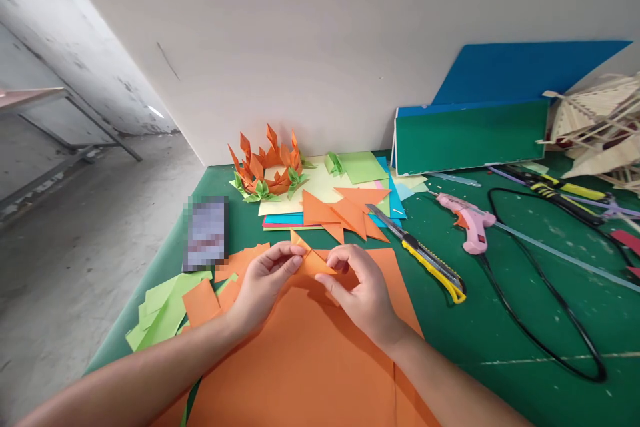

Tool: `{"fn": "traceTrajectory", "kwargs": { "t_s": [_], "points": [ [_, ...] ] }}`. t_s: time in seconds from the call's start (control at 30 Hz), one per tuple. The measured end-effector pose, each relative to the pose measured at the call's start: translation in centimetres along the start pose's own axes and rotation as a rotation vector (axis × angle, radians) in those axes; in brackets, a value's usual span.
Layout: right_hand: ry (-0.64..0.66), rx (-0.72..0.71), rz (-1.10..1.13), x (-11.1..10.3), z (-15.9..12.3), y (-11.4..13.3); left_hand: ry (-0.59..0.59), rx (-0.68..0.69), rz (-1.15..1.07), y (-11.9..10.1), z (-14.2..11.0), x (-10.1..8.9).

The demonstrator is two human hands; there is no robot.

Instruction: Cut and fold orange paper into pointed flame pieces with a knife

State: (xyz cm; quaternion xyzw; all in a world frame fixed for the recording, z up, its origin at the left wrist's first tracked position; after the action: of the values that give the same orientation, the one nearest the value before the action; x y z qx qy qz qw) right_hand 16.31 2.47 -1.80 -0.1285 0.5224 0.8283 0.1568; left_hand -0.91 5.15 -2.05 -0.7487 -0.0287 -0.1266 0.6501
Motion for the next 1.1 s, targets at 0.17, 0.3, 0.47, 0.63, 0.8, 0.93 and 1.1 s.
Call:
{"fn": "traceTrajectory", "kwargs": {
  "t_s": [0.17,0.3,0.47,0.63,0.8,0.93,1.1],
  "points": [
    [-0.016,-0.092,-0.044,-0.24,0.2,0.54,-0.005,-0.041,-0.057,0.05,-0.04,0.08],
    [-0.02,-0.104,-0.054,-0.51,0.17,0.84,0.005,-0.042,-0.045,0.03,-0.04,0.12],
    [0.036,-0.053,0.02,-0.48,0.19,0.84,0.002,-0.056,-0.029,-0.11,-0.06,0.12],
    [0.038,0.028,0.129,-0.34,0.44,0.56,0.026,-0.045,0.019,-0.22,-0.04,0.09],
    [0.065,0.009,0.065,-0.27,0.44,0.42,0.03,-0.061,0.036,0.06,-0.01,0.05],
    [0.102,-0.052,0.007,-0.14,0.31,0.48,0.055,-0.046,0.036,0.29,-0.04,0.13],
    [0.129,-0.041,-0.023,0.12,0.26,0.27,0.071,0.0,0.061,0.62,-0.09,0.16]
  ]
}}
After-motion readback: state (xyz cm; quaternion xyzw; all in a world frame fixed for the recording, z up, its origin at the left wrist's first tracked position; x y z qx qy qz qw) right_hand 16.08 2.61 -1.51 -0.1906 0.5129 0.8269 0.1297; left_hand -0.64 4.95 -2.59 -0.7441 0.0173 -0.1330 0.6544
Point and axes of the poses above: each hand's wrist, its own z-axis towards the middle knuckle, its own x-axis out of the palm, y = z × x, the point moved 3 cm from there along z, towards the middle knuckle, and after that the axes turned 1 degree about -z, right-handed, at the moved point
